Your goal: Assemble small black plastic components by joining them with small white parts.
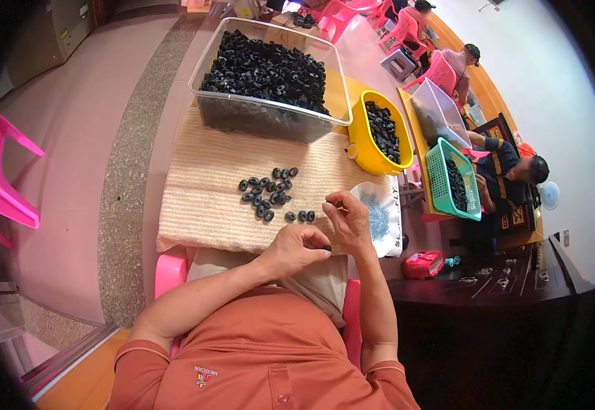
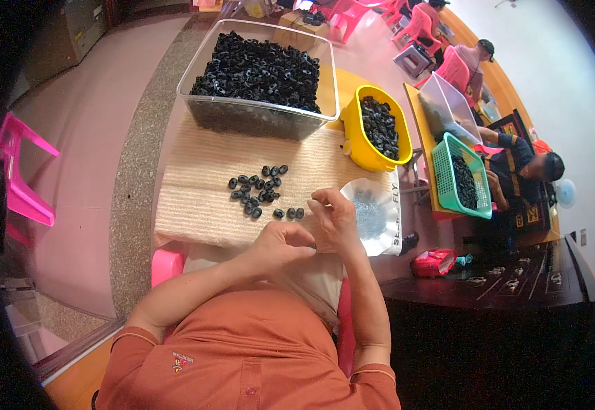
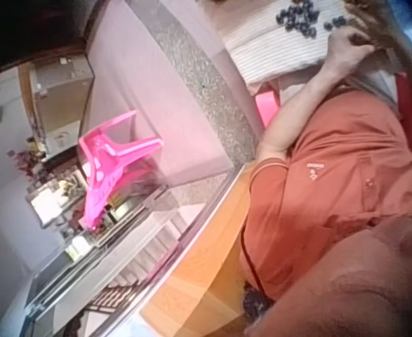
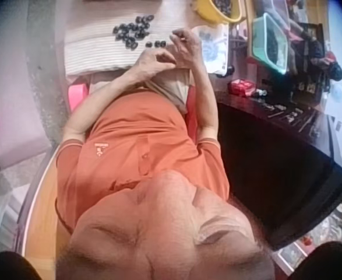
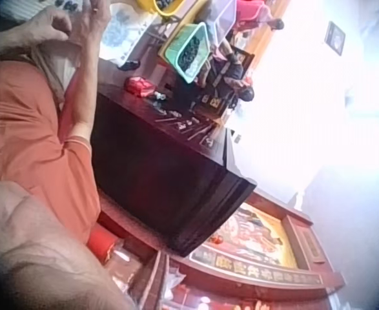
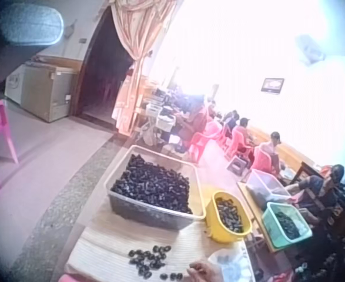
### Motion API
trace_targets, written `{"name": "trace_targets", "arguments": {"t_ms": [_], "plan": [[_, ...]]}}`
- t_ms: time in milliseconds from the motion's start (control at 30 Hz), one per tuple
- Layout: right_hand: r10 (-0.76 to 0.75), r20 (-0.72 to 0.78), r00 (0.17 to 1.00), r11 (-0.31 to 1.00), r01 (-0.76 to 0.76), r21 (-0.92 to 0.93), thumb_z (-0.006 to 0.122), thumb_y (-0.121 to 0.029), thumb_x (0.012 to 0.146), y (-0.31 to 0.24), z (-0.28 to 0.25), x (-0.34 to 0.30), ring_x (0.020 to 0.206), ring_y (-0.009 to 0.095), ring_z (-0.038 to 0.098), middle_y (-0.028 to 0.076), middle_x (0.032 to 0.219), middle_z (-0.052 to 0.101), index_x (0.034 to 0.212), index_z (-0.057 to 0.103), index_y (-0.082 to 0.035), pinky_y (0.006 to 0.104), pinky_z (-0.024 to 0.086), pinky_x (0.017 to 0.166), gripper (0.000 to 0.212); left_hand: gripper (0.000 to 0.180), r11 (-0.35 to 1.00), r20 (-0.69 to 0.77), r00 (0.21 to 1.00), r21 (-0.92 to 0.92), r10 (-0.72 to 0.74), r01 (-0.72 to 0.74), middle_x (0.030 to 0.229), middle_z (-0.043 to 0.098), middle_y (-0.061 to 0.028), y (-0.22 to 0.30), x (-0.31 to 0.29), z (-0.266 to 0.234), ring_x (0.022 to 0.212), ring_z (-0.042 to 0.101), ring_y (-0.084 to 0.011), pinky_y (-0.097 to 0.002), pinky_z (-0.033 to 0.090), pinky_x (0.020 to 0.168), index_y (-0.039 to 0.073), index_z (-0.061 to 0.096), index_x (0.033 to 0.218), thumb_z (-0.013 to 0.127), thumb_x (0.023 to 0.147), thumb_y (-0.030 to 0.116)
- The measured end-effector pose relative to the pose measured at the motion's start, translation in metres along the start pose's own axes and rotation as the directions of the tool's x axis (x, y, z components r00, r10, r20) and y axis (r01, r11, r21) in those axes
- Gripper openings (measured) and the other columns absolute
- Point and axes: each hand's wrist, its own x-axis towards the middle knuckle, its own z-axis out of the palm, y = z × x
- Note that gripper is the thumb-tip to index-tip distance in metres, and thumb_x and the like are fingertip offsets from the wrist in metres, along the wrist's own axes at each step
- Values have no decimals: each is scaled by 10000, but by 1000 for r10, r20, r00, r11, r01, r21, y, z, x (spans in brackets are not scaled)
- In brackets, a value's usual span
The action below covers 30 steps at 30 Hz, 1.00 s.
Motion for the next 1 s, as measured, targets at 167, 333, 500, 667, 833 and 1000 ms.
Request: {"name": "trace_targets", "arguments": {"t_ms": [167, 333, 500, 667, 833, 1000], "plan": [[92, 18, 996, 992, -94, 86, 686, -27, 905, 10, -2, -8, 762, 123, 637, 58, 844, 657, 976, 647, 20, 268, 516, 694, 94, 171, 1000, -50, 999, 0, 7, -7, 899, 724, -48, 2, 1, 1, 827, 667, -98, -254, 551, 759, -11, 717, 981, 755, 835, 69], [174, 8, 985, 961, -171, 219, 707, -45, 888, 11, -3, -19, 760, 105, 615, 67, 847, 678, 1021, 674, 27, 264, 507, 696, 155, 153, 998, -84, 996, -62, 16, -22, 916, 719, -18, -3, 1, 0, 839, 653, -76, -236, 529, 763, 8, 709, 992, 755, 851, 44], [190, 38, 981, 942, -193, 276, 723, -51, 896, 15, -7, -33, 769, 71, 610, 22, 841, 693, 1011, 704, 24, 242, 506, 701, 138, 167, 994, -92, 996, -110, 18, -28, 910, 726, -42, -7, 4, -2, 817, 664, -87, -247, 557, 743, -17, 710, 1024, 731, 869, 44], [230, 93, 969, 899, -247, 361, 715, -14, 909, 11, -11, -43, 799, 86, 647, 28, 872, 708, 1034, 702, 30, 231, 526, 726, 134, 171, 978, -86, 996, -207, -23, 5, 913, 725, -43, -3, 4, -4, 819, 667, -86, -240, 561, 722, -17, 706, 1051, 717, 890, 40], [267, 147, 952, 865, -304, 400, 711, 10, 914, 9, -11, -52, 833, 103, 682, 46, 911, 722, 1061, 692, 46, 228, 546, 748, 153, 180, 981, -108, 994, -194, -13, -8, 918, 725, -44, -6, 4, -5, 834, 672, -92, -243, 566, 725, -19, 703, 1064, 714, 895, 42], [236, 166, 958, 890, -281, 358, 712, 21, 909, 10, -14, -57, 833, 87, 674, 41, 917, 724, 1057, 694, 39, 217, 540, 726, 150, 210, 991, -142, 990, -135, -3, -16, 940, 733, -61, -6, 4, -4, 844, 673, -86, -238, 564, 735, -28, 706, 1078, 725, 890, 64]]}}
